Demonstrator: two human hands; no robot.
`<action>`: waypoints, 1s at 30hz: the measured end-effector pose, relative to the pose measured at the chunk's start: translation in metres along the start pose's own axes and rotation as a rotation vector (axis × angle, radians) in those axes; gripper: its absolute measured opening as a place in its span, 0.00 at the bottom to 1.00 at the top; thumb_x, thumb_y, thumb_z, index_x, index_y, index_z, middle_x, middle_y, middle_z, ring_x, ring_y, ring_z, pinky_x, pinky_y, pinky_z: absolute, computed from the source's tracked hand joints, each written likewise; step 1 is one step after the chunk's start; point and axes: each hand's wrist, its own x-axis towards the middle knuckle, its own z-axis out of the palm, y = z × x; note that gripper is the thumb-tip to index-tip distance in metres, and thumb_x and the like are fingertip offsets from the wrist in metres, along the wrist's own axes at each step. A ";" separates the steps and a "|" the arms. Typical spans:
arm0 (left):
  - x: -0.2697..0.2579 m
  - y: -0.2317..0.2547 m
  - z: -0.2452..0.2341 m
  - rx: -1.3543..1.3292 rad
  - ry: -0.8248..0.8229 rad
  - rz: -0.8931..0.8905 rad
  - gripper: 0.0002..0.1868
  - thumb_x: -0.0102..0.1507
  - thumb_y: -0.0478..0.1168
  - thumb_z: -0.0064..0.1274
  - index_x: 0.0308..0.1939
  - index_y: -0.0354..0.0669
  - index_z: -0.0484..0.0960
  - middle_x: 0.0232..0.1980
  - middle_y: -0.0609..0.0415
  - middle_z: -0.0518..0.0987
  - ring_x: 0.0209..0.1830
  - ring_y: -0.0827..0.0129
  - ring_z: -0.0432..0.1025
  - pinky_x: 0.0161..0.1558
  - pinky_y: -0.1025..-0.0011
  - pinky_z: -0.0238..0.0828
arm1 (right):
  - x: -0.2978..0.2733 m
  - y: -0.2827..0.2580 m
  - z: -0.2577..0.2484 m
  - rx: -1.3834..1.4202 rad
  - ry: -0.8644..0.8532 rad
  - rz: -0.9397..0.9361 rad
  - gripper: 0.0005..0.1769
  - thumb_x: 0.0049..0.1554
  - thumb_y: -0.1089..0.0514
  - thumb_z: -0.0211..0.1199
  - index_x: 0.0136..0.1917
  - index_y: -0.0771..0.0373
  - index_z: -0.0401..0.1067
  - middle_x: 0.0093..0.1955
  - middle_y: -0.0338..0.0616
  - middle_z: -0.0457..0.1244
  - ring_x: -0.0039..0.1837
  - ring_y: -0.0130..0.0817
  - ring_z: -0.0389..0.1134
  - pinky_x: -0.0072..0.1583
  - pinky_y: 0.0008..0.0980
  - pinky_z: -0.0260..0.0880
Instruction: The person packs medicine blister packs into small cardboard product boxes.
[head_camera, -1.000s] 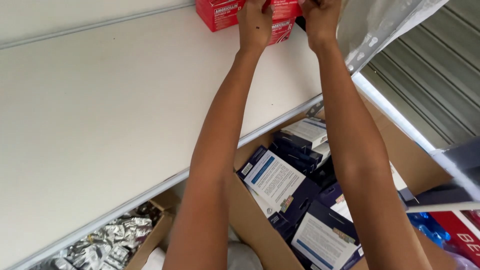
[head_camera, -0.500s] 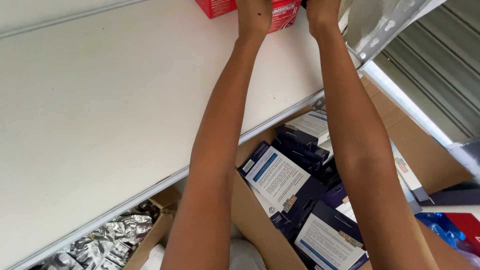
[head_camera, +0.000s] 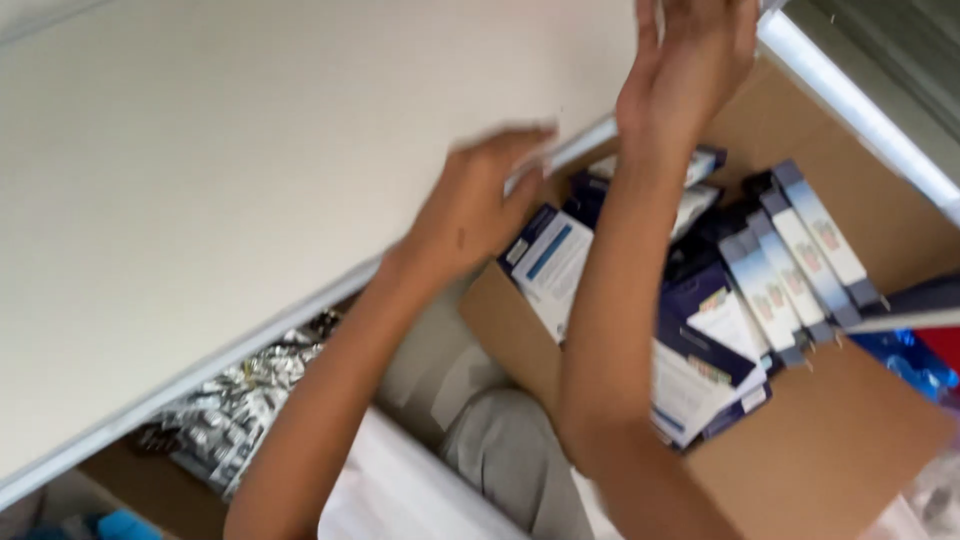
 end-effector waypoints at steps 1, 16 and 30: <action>-0.025 0.036 -0.014 -0.052 -0.113 -0.078 0.17 0.67 0.32 0.55 0.61 0.34 0.80 0.62 0.37 0.79 0.60 0.45 0.75 0.61 0.60 0.74 | -0.054 -0.029 0.030 -0.036 0.109 0.031 0.03 0.62 0.65 0.61 0.50 0.64 0.69 0.45 0.41 0.64 0.47 0.33 0.65 0.51 0.37 0.70; -0.479 0.157 -0.057 0.272 -0.504 -0.709 0.28 0.63 0.45 0.55 0.63 0.34 0.75 0.70 0.38 0.69 0.72 0.43 0.60 0.66 0.53 0.57 | -0.509 -0.199 0.043 -0.891 -0.465 1.082 0.06 0.60 0.62 0.65 0.52 0.64 0.76 0.44 0.38 0.67 0.38 0.22 0.63 0.41 0.25 0.65; -0.514 0.175 -0.049 0.509 -0.350 -0.653 0.30 0.67 0.52 0.50 0.67 0.36 0.74 0.74 0.44 0.68 0.78 0.51 0.58 0.75 0.56 0.51 | -0.531 -0.363 -0.061 -1.382 0.017 0.756 0.10 0.63 0.67 0.56 0.56 0.66 0.75 0.40 0.39 0.63 0.39 0.24 0.59 0.42 0.26 0.62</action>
